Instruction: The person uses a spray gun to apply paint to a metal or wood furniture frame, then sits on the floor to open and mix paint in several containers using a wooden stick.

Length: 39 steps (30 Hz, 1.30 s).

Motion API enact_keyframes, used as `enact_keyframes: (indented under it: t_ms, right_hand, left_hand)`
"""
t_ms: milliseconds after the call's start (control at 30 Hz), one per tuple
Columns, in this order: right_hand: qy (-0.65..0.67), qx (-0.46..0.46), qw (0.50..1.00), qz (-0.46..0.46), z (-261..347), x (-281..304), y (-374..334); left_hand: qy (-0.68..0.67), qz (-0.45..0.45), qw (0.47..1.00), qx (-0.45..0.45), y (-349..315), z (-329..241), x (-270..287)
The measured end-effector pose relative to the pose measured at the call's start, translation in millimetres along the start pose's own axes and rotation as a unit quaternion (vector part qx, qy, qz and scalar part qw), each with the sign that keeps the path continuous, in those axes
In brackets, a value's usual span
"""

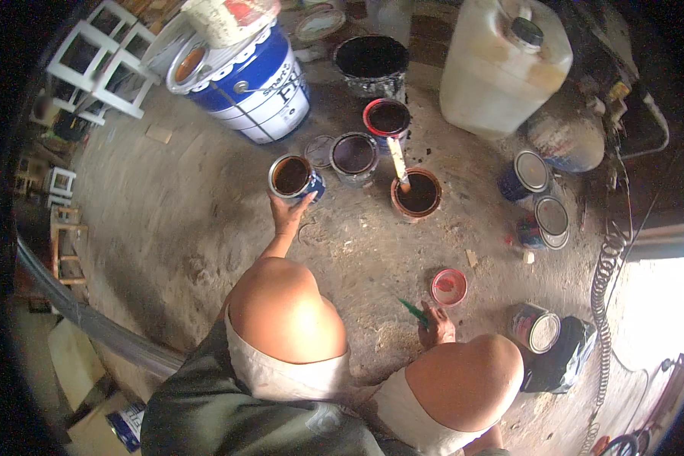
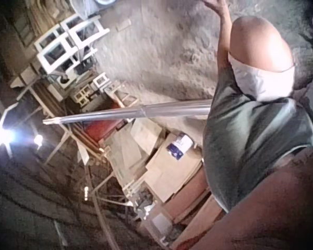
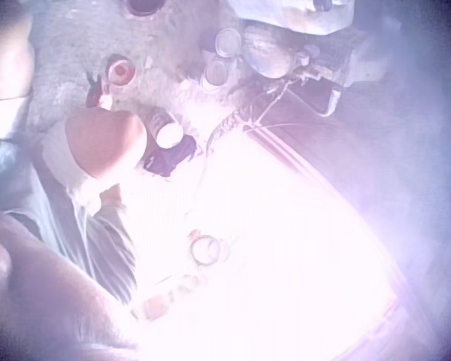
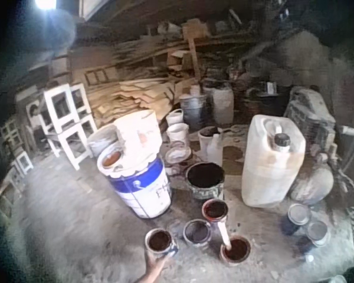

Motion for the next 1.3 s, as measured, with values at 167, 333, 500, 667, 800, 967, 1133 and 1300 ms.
enact_keyframes:
  t_ms: [167,333,500,667,800,967,1133,1300]
  right_hand:
    - [0.006,0.004,0.999,0.052,14,-22,-18]
    - [0.017,0.025,0.999,0.037,18,-24,-23]
    - [0.035,0.025,0.999,0.008,18,-29,-26]
    - [0.044,0.023,0.999,-0.012,14,-27,-36]
    - [0.054,0.023,0.998,-0.031,12,-26,-39]
    - [0.06,0.015,0.997,-0.053,9,-22,-43]
    - [0.067,0.012,0.995,-0.068,7,-19,-50]
    - [0.074,0.009,0.994,-0.078,5,-18,-53]
  left_hand:
    - [-0.006,0.009,1.0,-0.01,14,0,6]
    - [0.083,0.039,0.995,-0.044,12,-21,29]
    - [0.115,0.087,0.984,-0.106,3,-117,34]
    - [0.173,0.127,0.963,-0.162,-3,-163,19]
    - [0.222,0.133,0.927,-0.27,-4,-197,-1]
    - [0.308,0.133,0.886,-0.319,-9,-228,-38]
    - [0.367,0.135,0.868,-0.306,-13,-241,-62]
    - [0.435,0.142,0.843,-0.282,-15,-248,-74]
Point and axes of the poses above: each hand's wrist, its own y-axis towards the middle knuckle, its own x-axis out of the back of the hand, z = x × y, the point moved 1 cm from there along y, towards the middle knuckle, and after that the axes turned 5 degrees about x, right-handed, at the moved point
